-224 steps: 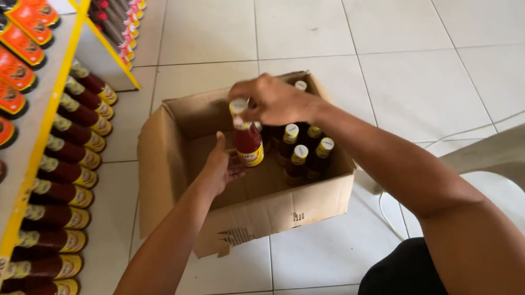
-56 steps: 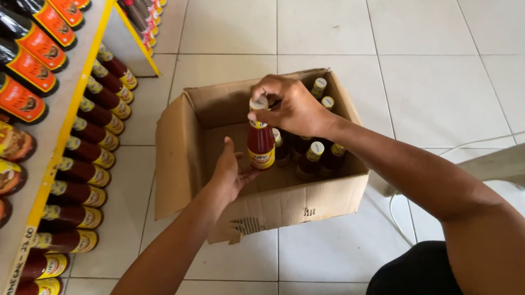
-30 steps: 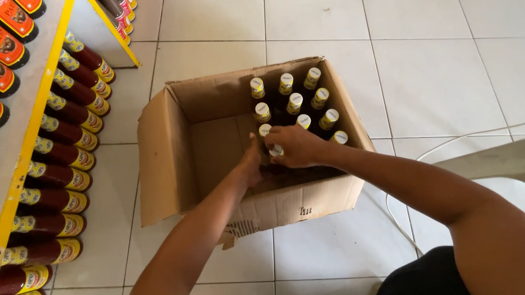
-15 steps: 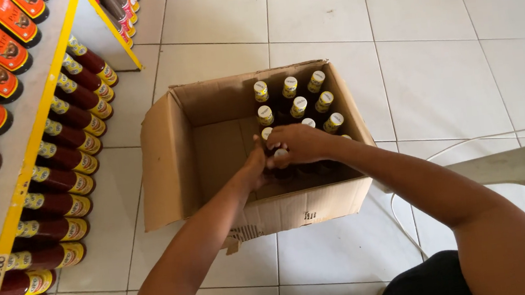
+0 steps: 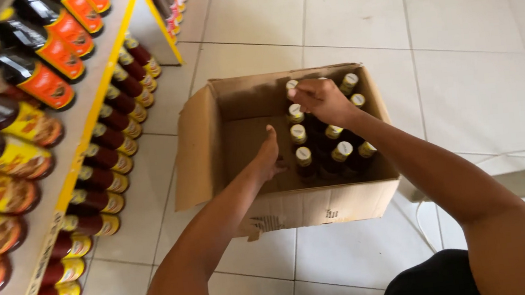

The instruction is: Packing bottles of banana ketchup from a store shelf into a cardboard box on the floor.

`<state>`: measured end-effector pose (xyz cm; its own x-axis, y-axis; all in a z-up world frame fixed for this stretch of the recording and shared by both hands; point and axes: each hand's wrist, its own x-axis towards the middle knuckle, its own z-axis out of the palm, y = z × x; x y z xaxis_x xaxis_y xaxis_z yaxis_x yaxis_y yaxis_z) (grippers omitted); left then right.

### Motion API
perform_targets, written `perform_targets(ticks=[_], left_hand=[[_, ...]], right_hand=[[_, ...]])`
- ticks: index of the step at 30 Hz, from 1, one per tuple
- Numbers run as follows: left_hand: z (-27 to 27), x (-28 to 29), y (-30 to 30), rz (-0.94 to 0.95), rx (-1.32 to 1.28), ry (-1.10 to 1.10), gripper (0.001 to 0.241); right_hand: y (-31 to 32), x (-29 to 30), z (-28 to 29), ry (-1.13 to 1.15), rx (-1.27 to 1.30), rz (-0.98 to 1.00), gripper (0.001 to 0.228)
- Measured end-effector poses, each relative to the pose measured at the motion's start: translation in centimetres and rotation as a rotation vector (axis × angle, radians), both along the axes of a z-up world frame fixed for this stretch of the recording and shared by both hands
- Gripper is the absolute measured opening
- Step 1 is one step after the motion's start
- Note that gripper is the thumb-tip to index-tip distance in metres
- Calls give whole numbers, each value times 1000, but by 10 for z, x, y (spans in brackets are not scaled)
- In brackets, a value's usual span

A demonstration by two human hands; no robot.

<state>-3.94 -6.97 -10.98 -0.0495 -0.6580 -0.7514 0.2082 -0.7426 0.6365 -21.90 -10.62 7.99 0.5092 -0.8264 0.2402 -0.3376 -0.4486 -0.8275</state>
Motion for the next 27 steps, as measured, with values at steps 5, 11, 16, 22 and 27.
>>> perform_targets(ticks=[5, 11, 16, 22, 27], left_hand=[[-27, 38, -22, 59, -275, 36, 95], [130, 111, 15, 241, -359, -68, 74], [168, 187, 100, 252, -475, -197, 66], [41, 309, 200, 707, -413, 264, 33], [-64, 383, 270, 1189, -240, 372, 41]], right_hand=[[-10, 25, -5, -48, 120, 41, 31], [1, 79, 28, -197, 293, 116, 25], [16, 134, 48, -429, 509, 247, 18], [14, 218, -37, -151, 567, 381, 23], [58, 290, -76, 237, 387, 687, 20]])
